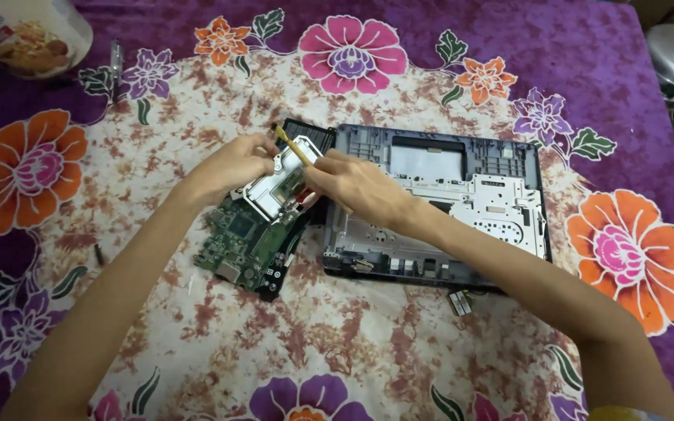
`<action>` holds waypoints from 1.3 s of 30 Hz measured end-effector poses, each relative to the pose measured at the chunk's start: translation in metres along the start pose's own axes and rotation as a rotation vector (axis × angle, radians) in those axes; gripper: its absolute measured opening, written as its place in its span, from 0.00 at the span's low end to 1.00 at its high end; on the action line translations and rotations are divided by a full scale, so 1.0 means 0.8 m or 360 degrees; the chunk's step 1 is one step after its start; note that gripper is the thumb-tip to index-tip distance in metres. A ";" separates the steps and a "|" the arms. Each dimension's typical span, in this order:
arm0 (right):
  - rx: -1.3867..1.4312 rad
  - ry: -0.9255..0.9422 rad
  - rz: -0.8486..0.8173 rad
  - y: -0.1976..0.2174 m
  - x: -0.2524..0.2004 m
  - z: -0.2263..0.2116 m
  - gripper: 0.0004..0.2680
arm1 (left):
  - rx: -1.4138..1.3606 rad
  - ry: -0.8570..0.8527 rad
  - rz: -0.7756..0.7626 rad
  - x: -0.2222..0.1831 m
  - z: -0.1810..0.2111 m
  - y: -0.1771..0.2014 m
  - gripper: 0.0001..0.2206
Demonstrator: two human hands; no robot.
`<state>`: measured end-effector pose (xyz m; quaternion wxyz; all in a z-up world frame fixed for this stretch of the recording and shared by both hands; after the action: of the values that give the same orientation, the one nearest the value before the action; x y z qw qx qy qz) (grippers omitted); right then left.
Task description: Disassembling a laptop and cleaning the motherboard and internal components using a screwdriver and a brush.
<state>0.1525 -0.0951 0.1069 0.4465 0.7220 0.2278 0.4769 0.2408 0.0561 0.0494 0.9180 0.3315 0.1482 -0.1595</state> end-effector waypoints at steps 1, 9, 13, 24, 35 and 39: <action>0.0004 -0.0005 0.0003 -0.001 -0.001 -0.001 0.02 | 0.0005 0.0003 -0.0004 -0.001 0.000 0.000 0.23; -0.0039 0.0127 0.0170 -0.008 -0.015 -0.004 0.03 | 0.0282 -0.0034 -0.0158 -0.021 0.018 -0.019 0.26; -0.0142 0.0123 0.0200 0.013 -0.024 -0.005 0.03 | 0.0191 -0.0149 -0.0223 -0.025 0.018 -0.020 0.22; 0.0100 -0.0135 0.0185 0.070 -0.136 -0.023 0.07 | -0.0387 0.0084 -0.0208 0.000 -0.020 0.010 0.20; 0.0195 -0.0238 0.0276 0.095 -0.176 -0.043 0.06 | -0.0992 -0.0218 -0.0288 -0.027 0.049 -0.061 0.19; 0.0276 -0.0223 0.0490 0.149 -0.166 -0.058 0.05 | -0.1377 -0.0228 -0.0449 -0.009 0.059 -0.119 0.19</action>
<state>0.0411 -0.2347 0.1520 0.3192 0.8156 0.1231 0.4667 0.2048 -0.0430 0.0335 0.9492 -0.1174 0.1810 -0.2290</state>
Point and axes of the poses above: each hand's wrist, its own x-axis towards the middle knuckle, its own y-axis out of the back of the hand, z = x × y, the point moved 9 cm from there along x, towards the middle knuckle, and after that the axes turned 5 degrees about y, right-handed, at the moved point
